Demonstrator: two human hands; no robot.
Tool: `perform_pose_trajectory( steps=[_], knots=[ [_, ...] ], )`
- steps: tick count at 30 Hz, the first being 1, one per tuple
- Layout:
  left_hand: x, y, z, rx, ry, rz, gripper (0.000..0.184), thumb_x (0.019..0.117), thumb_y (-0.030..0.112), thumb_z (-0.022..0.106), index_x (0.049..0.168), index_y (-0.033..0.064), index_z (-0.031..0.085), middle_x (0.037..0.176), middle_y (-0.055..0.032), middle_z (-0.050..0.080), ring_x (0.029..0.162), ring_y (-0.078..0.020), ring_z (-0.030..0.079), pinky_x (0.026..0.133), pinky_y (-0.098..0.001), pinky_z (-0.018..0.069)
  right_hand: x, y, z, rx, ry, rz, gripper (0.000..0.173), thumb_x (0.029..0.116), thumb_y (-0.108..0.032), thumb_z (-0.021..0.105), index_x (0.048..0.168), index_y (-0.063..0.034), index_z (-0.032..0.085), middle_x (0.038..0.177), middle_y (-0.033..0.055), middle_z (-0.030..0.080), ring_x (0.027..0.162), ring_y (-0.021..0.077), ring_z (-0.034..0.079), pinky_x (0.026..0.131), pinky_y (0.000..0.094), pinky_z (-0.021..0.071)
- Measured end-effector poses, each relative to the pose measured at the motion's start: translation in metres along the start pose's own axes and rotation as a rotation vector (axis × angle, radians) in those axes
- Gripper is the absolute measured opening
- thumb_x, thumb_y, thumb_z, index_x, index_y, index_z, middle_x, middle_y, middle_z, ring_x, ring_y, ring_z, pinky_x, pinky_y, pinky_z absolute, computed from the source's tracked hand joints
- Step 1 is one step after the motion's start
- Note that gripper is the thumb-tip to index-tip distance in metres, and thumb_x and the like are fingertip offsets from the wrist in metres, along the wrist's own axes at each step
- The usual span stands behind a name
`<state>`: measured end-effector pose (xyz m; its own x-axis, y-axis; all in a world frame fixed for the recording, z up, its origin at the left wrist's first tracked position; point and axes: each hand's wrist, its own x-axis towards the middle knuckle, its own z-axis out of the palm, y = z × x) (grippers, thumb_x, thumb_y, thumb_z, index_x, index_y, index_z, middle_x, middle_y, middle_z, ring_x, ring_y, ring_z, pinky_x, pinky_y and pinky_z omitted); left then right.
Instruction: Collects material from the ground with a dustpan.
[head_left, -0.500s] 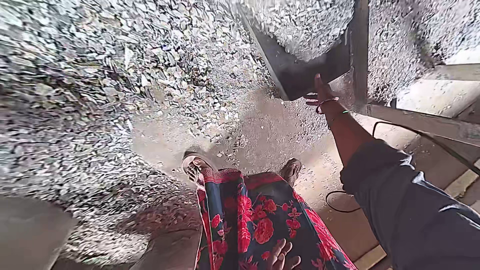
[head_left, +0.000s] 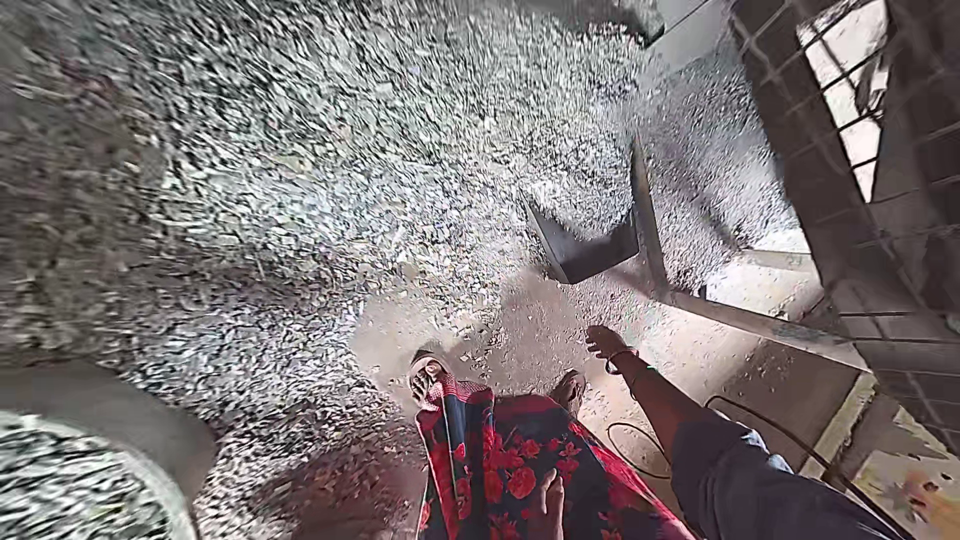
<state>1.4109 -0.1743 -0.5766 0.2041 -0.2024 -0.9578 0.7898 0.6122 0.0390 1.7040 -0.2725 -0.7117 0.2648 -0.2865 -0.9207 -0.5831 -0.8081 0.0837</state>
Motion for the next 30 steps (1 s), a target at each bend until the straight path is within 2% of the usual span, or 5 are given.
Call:
perform_pose_trajectory(
  steps=[8, 15, 22, 26, 30],
  knots=[
    [0.012, 0.002, 0.001, 0.074, 0.055, 0.002, 0.043, 0.1089, 0.012, 0.041, 0.147, -0.0079, 0.042, 0.137, -0.0328, 0.054, 0.110, -0.0400, 0.064, 0.094, -0.0514, 0.0532, 0.028, -0.044, -0.021, -0.305, 0.159, -0.107, 0.051, 0.1102, -0.032, 0.045, 0.152, -0.0025, 0.045, 0.146, 0.0225, 0.056, 0.135, 0.0349, 0.055, 0.114, 0.0497, 0.0399],
    [0.029, 0.010, 0.035, 0.001, 0.072, -0.063, 0.043, 0.1101, 0.015, 0.037, 0.149, -0.0031, 0.042, 0.133, -0.0262, 0.058, 0.096, -0.0282, 0.068, 0.084, -0.0422, 0.0562, 0.065, -0.106, -0.043, -0.413, 0.357, -0.179, 0.057, 0.1068, -0.033, 0.053, 0.150, 0.0029, 0.045, 0.148, 0.0277, 0.051, 0.140, 0.0414, 0.047, 0.116, 0.0562, 0.0362],
    [0.033, 0.032, 0.046, -0.185, 0.047, -0.176, 0.046, 0.1094, 0.015, 0.030, 0.151, -0.0017, 0.037, 0.136, -0.0223, 0.056, 0.095, -0.0224, 0.066, 0.080, -0.0371, 0.0544, 0.134, -0.069, -0.043, 0.448, 0.368, 0.045, 0.070, 0.1057, -0.051, 0.049, 0.153, -0.0010, 0.037, 0.153, 0.0237, 0.043, 0.137, 0.0370, 0.047, 0.105, 0.0573, 0.0432],
    [0.032, 0.026, 0.044, -0.184, 0.034, -0.165, 0.048, 0.1085, 0.017, 0.029, 0.151, -0.0036, 0.037, 0.134, -0.0217, 0.057, 0.096, -0.0217, 0.067, 0.082, -0.0372, 0.0552, 0.160, -0.082, -0.020, 0.953, 0.339, -0.036, 0.054, 0.1045, -0.024, 0.059, 0.151, -0.0047, 0.038, 0.153, 0.0198, 0.043, 0.135, 0.0340, 0.050, 0.104, 0.0529, 0.0487],
    [0.032, 0.021, 0.044, -0.192, -0.005, -0.170, 0.049, 0.1070, 0.018, 0.027, 0.150, -0.0048, 0.036, 0.132, -0.0199, 0.058, 0.094, -0.0190, 0.067, 0.082, -0.0358, 0.0555, 0.174, -0.079, -0.021, 0.971, 0.407, -0.029, 0.048, 0.0955, -0.003, 0.058, 0.142, 0.0008, 0.045, 0.143, 0.0202, 0.049, 0.126, 0.0321, 0.053, 0.097, 0.0511, 0.0516]
  ],
)
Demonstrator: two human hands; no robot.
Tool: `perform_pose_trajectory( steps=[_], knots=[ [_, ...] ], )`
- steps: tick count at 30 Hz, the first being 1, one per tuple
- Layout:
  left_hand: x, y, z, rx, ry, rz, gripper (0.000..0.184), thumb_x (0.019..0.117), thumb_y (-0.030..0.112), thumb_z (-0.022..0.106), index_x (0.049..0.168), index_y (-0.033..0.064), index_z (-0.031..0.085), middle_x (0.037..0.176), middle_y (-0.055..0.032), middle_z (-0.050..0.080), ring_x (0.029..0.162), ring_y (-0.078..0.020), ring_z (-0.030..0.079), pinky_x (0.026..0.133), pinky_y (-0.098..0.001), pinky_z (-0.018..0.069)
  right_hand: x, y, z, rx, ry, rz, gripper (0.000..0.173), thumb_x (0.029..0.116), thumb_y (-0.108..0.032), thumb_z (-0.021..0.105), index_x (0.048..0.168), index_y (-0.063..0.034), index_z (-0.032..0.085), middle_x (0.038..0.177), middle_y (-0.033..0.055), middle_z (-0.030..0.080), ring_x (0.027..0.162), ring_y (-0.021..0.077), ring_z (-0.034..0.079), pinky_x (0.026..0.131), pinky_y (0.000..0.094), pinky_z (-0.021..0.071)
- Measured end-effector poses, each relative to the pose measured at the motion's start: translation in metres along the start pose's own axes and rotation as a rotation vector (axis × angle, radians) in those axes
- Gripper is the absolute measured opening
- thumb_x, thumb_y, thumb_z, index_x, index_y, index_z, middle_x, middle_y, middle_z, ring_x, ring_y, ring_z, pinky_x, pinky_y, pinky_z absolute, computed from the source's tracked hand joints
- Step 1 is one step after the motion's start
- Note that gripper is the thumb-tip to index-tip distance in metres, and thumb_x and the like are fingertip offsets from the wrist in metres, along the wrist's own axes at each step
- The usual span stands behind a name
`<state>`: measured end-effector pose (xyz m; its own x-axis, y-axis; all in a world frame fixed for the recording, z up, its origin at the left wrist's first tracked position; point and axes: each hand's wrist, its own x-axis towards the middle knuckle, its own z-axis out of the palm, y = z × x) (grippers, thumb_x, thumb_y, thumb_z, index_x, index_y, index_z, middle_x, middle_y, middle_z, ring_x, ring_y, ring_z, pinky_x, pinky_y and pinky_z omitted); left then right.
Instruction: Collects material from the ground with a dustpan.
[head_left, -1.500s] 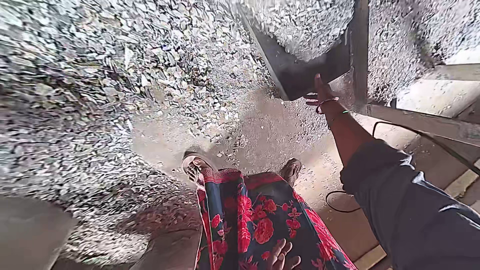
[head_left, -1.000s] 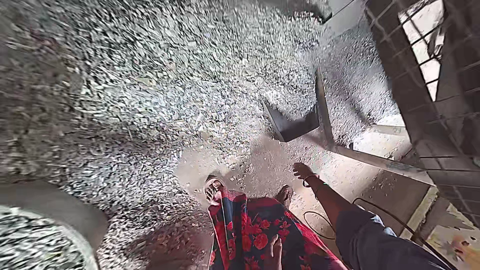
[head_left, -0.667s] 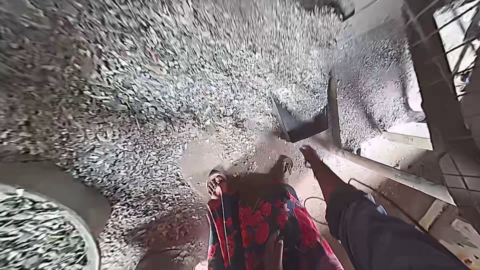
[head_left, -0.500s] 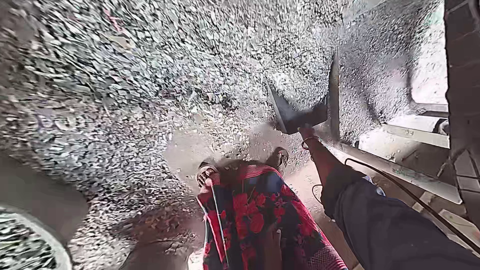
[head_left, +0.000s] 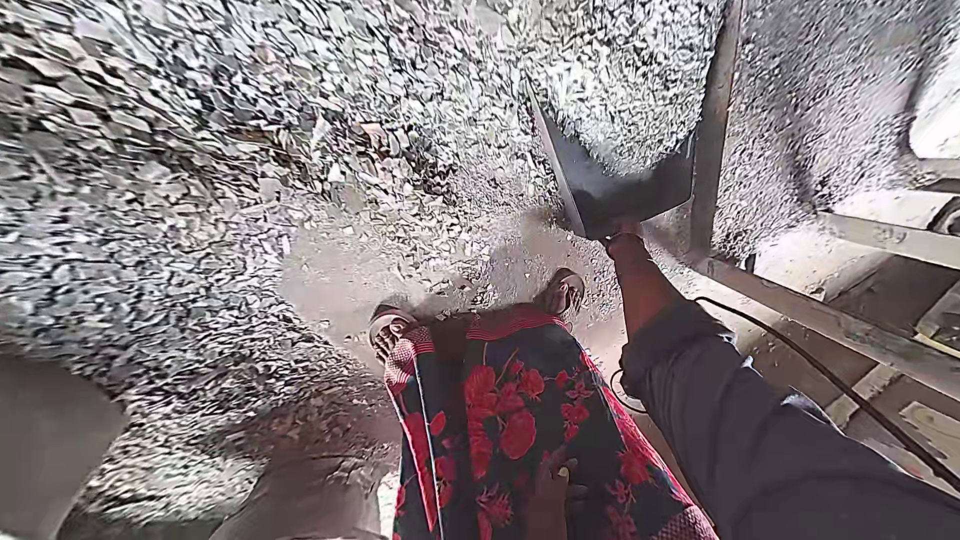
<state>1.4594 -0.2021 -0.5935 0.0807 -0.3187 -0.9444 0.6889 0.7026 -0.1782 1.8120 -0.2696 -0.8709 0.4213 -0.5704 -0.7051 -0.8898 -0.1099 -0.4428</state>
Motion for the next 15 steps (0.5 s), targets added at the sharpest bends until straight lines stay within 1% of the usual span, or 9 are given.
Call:
perform_pose_trajectory(
  steps=[3, 4, 7, 9, 11, 12, 14, 15],
  knots=[
    [-0.002, 0.008, -0.001, 0.000, 0.000, -0.056, 0.048, 0.1074, 0.015, 0.026, 0.150, -0.0052, 0.036, 0.133, -0.0206, 0.056, 0.094, -0.0193, 0.066, 0.081, -0.0356, 0.0547, -0.009, -0.002, 0.000, 0.073, 0.005, 0.005, 0.048, 0.0901, 0.003, 0.057, 0.137, 0.0000, 0.047, 0.131, 0.0205, 0.054, 0.111, 0.0303, 0.058, 0.085, 0.0478, 0.0548],
    [-0.003, 0.009, -0.002, 0.007, 0.006, -0.059, 0.048, 0.1075, 0.015, 0.026, 0.150, -0.0048, 0.036, 0.133, -0.0200, 0.057, 0.093, -0.0187, 0.066, 0.081, -0.0351, 0.0552, -0.009, -0.001, 0.000, 0.097, -0.004, 0.003, 0.046, 0.0900, 0.003, 0.056, 0.135, -0.0009, 0.047, 0.127, 0.0197, 0.054, 0.107, 0.0290, 0.059, 0.083, 0.0463, 0.0550],
    [-0.005, 0.014, -0.006, -0.017, 0.028, -0.044, 0.048, 0.1086, 0.017, 0.024, 0.151, -0.0036, 0.035, 0.134, -0.0188, 0.056, 0.095, -0.0182, 0.066, 0.082, -0.0340, 0.0552, -0.006, 0.005, -0.001, 0.116, -0.023, -0.013, 0.044, 0.0934, 0.001, 0.056, 0.136, -0.0026, 0.048, 0.122, 0.0183, 0.056, 0.102, 0.0276, 0.061, 0.080, 0.0449, 0.0555],
    [0.000, 0.019, -0.011, -0.016, 0.050, 0.011, 0.048, 0.1082, 0.018, 0.026, 0.149, -0.0042, 0.037, 0.132, -0.0182, 0.058, 0.093, -0.0180, 0.067, 0.079, -0.0334, 0.0558, -0.003, 0.012, -0.001, 0.123, -0.048, -0.034, 0.044, 0.0942, 0.000, 0.054, 0.137, -0.0030, 0.047, 0.120, 0.0184, 0.058, 0.099, 0.0272, 0.063, 0.078, 0.0441, 0.0564],
    [0.014, 0.028, -0.020, 0.052, 0.079, 0.105, 0.046, 0.1083, 0.018, 0.029, 0.147, -0.0046, 0.041, 0.128, -0.0168, 0.062, 0.092, -0.0167, 0.069, 0.076, -0.0320, 0.0575, -0.006, 0.017, 0.000, 0.117, -0.071, -0.054, 0.041, 0.0959, 0.000, 0.052, 0.136, -0.0016, 0.047, 0.117, 0.0187, 0.060, 0.096, 0.0261, 0.064, 0.077, 0.0424, 0.0576],
    [0.026, 0.035, -0.026, 0.105, 0.093, 0.168, 0.046, 0.1079, 0.017, 0.031, 0.146, -0.0054, 0.043, 0.128, -0.0168, 0.062, 0.092, -0.0161, 0.069, 0.077, -0.0315, 0.0576, -0.009, 0.020, 0.001, 0.114, -0.085, -0.064, 0.041, 0.0962, 0.002, 0.052, 0.137, -0.0011, 0.046, 0.116, 0.0187, 0.059, 0.095, 0.0257, 0.064, 0.077, 0.0421, 0.0576],
    [0.055, 0.056, -0.042, 0.204, 0.128, 0.284, 0.046, 0.1079, 0.017, 0.033, 0.145, -0.0068, 0.044, 0.130, -0.0192, 0.061, 0.099, -0.0170, 0.066, 0.085, -0.0324, 0.0561, -0.014, 0.027, 0.000, 0.100, -0.098, -0.081, 0.042, 0.0958, 0.004, 0.052, 0.137, -0.0006, 0.046, 0.115, 0.0185, 0.059, 0.093, 0.0245, 0.065, 0.076, 0.0405, 0.0582],
    [0.072, 0.073, -0.046, 0.227, 0.160, 0.321, 0.046, 0.1083, 0.018, 0.032, 0.146, -0.0068, 0.043, 0.129, -0.0201, 0.060, 0.095, -0.0169, 0.066, 0.082, -0.0321, 0.0554, -0.016, 0.032, 0.000, 0.086, -0.102, -0.088, 0.041, 0.0954, 0.004, 0.052, 0.135, -0.0003, 0.045, 0.114, 0.0182, 0.058, 0.091, 0.0237, 0.064, 0.075, 0.0393, 0.0578]
  ],
)
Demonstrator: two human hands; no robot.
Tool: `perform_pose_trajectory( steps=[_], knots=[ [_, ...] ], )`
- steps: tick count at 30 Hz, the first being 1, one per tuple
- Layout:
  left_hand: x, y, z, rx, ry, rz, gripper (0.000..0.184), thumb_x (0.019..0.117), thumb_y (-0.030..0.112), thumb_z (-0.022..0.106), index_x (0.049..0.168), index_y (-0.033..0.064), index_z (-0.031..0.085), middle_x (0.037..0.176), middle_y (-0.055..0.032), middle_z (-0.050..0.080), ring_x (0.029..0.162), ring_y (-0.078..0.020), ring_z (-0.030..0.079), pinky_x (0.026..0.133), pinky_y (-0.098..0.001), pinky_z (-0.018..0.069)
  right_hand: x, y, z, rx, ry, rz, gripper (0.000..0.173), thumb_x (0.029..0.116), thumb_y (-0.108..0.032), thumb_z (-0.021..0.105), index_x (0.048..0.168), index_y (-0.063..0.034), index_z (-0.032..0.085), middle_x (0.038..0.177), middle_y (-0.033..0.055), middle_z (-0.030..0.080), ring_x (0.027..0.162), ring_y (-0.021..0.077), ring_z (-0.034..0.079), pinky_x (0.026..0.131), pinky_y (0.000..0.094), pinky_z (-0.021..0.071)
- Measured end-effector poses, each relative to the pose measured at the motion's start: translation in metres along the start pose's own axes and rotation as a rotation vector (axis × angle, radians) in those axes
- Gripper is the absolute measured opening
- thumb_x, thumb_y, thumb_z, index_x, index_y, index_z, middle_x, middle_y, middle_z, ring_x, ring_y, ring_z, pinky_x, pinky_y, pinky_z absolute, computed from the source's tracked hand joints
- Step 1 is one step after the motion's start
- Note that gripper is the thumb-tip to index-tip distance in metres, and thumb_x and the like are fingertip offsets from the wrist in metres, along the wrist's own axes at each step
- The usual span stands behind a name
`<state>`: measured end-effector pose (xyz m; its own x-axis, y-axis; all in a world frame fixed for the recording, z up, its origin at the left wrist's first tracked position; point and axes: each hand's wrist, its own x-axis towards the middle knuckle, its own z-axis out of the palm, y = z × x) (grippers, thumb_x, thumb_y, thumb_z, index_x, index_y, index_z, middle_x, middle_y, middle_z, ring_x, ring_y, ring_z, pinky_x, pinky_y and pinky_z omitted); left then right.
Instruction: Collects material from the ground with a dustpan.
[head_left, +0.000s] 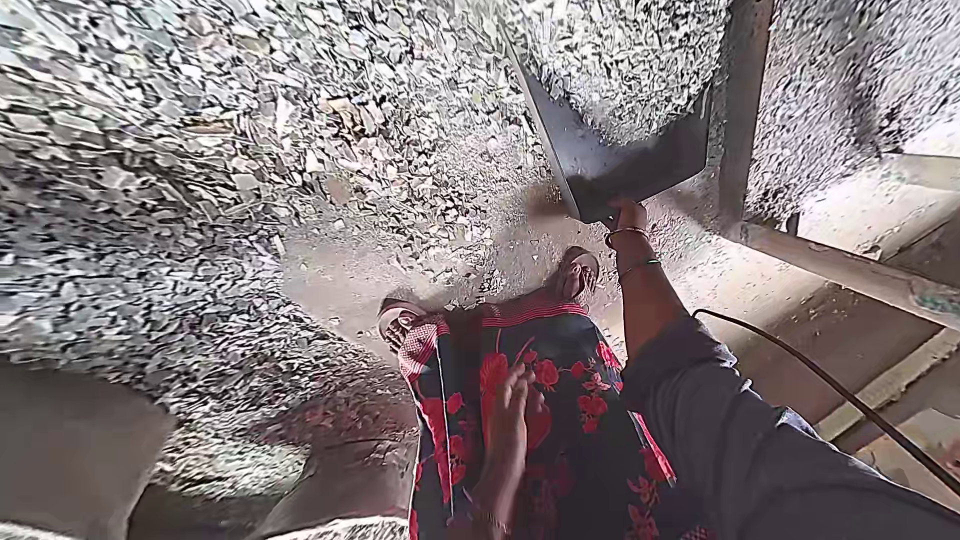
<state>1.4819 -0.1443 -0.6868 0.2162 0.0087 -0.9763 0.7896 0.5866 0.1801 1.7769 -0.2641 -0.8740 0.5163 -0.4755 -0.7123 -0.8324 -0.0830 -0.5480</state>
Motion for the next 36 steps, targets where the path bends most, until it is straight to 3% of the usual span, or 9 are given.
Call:
perform_pose_trajectory(
  steps=[2, 6, 11, 16, 18, 21, 24, 30, 36],
  knots=[
    [0.046, 0.028, -0.003, 0.029, 0.044, 0.048, 0.048, 0.1092, 0.021, 0.033, 0.148, -0.0055, 0.040, 0.130, -0.0211, 0.058, 0.097, -0.0187, 0.064, 0.084, -0.0328, 0.0539, -0.003, 0.007, -0.002, -0.028, -0.016, -0.019, 0.040, 0.0962, 0.002, 0.053, 0.136, 0.0015, 0.046, 0.114, 0.0190, 0.059, 0.092, 0.0234, 0.065, 0.076, 0.0388, 0.0583],
    [0.133, 0.093, 0.004, 0.323, 0.054, 0.244, 0.055, 0.1099, 0.031, 0.041, 0.152, -0.0037, 0.036, 0.149, -0.0281, 0.046, 0.134, -0.0371, 0.050, 0.111, -0.0518, 0.0407, -0.017, 0.032, -0.011, -0.211, -0.028, -0.039, 0.036, 0.0952, -0.002, 0.058, 0.130, 0.0044, 0.053, 0.113, 0.0195, 0.062, 0.095, 0.0227, 0.065, 0.082, 0.0403, 0.0570],
    [0.188, 0.150, 0.032, 0.457, 0.154, 0.245, 0.081, 0.1017, 0.048, 0.057, 0.159, 0.0022, 0.023, 0.155, -0.0296, 0.036, 0.141, -0.0445, 0.040, 0.112, -0.0608, 0.0345, -0.047, 0.061, -0.024, -0.594, -0.111, 0.019, 0.039, 0.1003, -0.013, 0.063, 0.131, 0.0087, 0.055, 0.121, 0.0268, 0.063, 0.108, 0.0319, 0.063, 0.096, 0.0485, 0.0510],
    [0.189, 0.148, 0.015, 0.652, 0.338, 0.023, 0.066, 0.1021, 0.019, 0.053, 0.158, 0.0002, 0.024, 0.154, -0.0306, 0.037, 0.136, -0.0451, 0.048, 0.108, -0.0610, 0.0414, -0.070, 0.046, -0.047, -1.110, -0.564, 0.090, 0.052, 0.1107, -0.039, 0.042, 0.134, 0.0049, 0.058, 0.119, 0.0252, 0.067, 0.105, 0.0343, 0.068, 0.095, 0.0503, 0.0530],
    [0.188, 0.142, 0.001, 0.696, 0.334, 0.059, 0.061, 0.1026, 0.018, 0.053, 0.156, 0.0019, 0.031, 0.153, -0.0278, 0.041, 0.135, -0.0438, 0.050, 0.106, -0.0610, 0.0430, -0.063, 0.015, -0.057, -1.208, -0.394, -0.007, 0.058, 0.1129, -0.040, 0.030, 0.125, 0.0049, 0.066, 0.112, 0.0248, 0.071, 0.102, 0.0367, 0.069, 0.095, 0.0548, 0.0505],
    [0.191, 0.141, -0.008, 0.611, 0.299, 0.119, 0.054, 0.0995, 0.013, 0.056, 0.150, 0.0010, 0.042, 0.145, -0.0261, 0.051, 0.132, -0.0434, 0.052, 0.104, -0.0643, 0.0417, -0.013, -0.017, -0.079, -1.038, -0.109, -0.260, 0.050, 0.1122, -0.033, 0.035, 0.132, 0.0051, 0.060, 0.123, 0.0264, 0.066, 0.115, 0.0385, 0.063, 0.101, 0.0568, 0.0461],
    [0.196, 0.143, -0.008, 0.423, 0.281, 0.112, 0.050, 0.1004, 0.012, 0.054, 0.148, 0.0007, 0.044, 0.142, -0.0250, 0.054, 0.132, -0.0402, 0.051, 0.106, -0.0621, 0.0397, 0.012, -0.035, -0.063, -0.850, -0.358, -0.195, 0.051, 0.1091, -0.026, 0.046, 0.152, 0.0013, 0.041, 0.151, 0.0237, 0.049, 0.139, 0.0314, 0.049, 0.115, 0.0466, 0.0393],
    [0.198, 0.134, 0.009, -0.319, 0.324, 0.184, 0.053, 0.1044, 0.020, 0.049, 0.155, 0.0096, 0.036, 0.154, -0.0130, 0.043, 0.139, -0.0218, 0.045, 0.112, -0.0442, 0.0409, 0.029, -0.046, -0.017, -1.231, -0.380, -0.246, 0.052, 0.1054, -0.023, 0.055, 0.148, 0.0043, 0.043, 0.141, 0.0281, 0.055, 0.133, 0.0371, 0.053, 0.113, 0.0526, 0.0383],
    [0.178, 0.145, -0.007, -0.306, 0.512, 0.176, 0.051, 0.0986, 0.017, 0.055, 0.149, 0.0087, 0.049, 0.149, -0.0112, 0.051, 0.136, -0.0213, 0.047, 0.109, -0.0446, 0.0408, -0.008, -0.026, -0.008, -1.254, -0.288, -0.242, 0.045, 0.1106, -0.029, 0.043, 0.138, 0.0036, 0.056, 0.133, 0.0270, 0.061, 0.126, 0.0394, 0.058, 0.108, 0.0558, 0.0416]
  ],
)
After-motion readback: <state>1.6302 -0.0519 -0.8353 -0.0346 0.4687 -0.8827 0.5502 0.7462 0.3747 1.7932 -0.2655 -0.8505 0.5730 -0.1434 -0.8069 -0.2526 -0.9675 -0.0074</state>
